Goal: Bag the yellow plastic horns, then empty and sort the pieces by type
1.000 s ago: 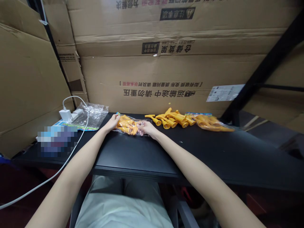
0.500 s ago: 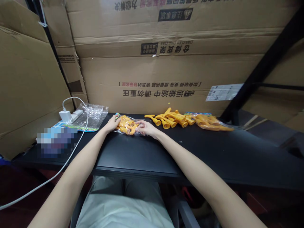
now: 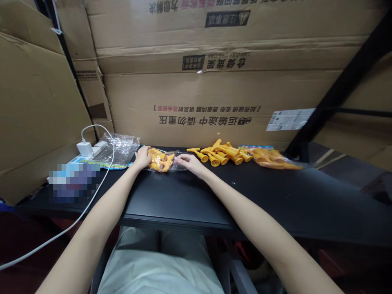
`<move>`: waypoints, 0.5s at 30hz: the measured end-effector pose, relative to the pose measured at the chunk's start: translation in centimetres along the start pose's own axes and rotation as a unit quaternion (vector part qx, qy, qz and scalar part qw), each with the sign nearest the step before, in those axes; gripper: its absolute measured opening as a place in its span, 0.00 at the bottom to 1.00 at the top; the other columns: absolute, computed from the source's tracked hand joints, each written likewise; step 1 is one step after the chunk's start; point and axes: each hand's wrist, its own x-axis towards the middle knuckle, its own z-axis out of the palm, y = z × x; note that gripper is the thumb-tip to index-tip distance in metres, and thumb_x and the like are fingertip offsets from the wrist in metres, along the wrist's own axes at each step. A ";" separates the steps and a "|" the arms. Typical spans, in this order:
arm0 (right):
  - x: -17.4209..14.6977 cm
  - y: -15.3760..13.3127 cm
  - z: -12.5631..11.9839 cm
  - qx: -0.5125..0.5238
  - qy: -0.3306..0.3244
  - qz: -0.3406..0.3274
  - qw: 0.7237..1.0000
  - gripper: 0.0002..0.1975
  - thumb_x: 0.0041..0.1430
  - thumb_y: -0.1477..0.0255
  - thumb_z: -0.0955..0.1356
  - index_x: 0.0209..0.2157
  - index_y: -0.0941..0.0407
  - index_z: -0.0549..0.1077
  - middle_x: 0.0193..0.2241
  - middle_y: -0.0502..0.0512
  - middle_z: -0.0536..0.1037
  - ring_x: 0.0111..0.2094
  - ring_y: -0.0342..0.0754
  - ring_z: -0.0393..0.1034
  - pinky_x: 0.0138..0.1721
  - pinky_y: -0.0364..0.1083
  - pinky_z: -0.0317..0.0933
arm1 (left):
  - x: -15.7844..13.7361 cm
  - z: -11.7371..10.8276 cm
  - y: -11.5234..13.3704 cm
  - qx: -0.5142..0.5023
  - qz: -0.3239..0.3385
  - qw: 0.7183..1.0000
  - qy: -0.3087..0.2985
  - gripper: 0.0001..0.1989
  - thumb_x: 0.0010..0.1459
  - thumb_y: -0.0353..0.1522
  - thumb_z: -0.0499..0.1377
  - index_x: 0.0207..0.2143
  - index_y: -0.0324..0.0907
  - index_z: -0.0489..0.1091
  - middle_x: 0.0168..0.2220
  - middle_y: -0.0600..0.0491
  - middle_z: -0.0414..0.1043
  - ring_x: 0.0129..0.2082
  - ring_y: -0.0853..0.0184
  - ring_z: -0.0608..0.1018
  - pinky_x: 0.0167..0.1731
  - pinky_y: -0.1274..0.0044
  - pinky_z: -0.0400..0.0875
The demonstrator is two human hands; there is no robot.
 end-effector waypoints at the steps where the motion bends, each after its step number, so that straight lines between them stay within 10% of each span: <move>1: 0.0 0.1 0.1 -0.021 -0.011 -0.022 0.999 0.13 0.51 0.61 0.69 0.24 0.57 0.73 0.28 0.52 0.76 0.33 0.44 0.69 0.37 0.43 0.61 | 0.0 0.0 0.0 0.000 0.001 1.000 0.001 0.19 0.50 0.24 0.51 0.44 0.44 0.69 0.51 0.46 0.69 0.56 0.55 0.66 0.58 0.56 0.54; 15: 0.0 1.2 -1.6 -0.419 0.224 0.032 0.879 0.05 0.57 0.70 0.63 0.29 0.56 0.67 0.36 0.59 0.73 0.39 0.52 0.65 0.39 0.47 0.53 | -0.7 -1.5 1.7 0.036 0.015 0.997 -0.059 0.13 0.56 0.30 0.51 0.42 0.44 0.71 0.50 0.46 0.72 0.55 0.53 0.68 0.60 0.49 0.37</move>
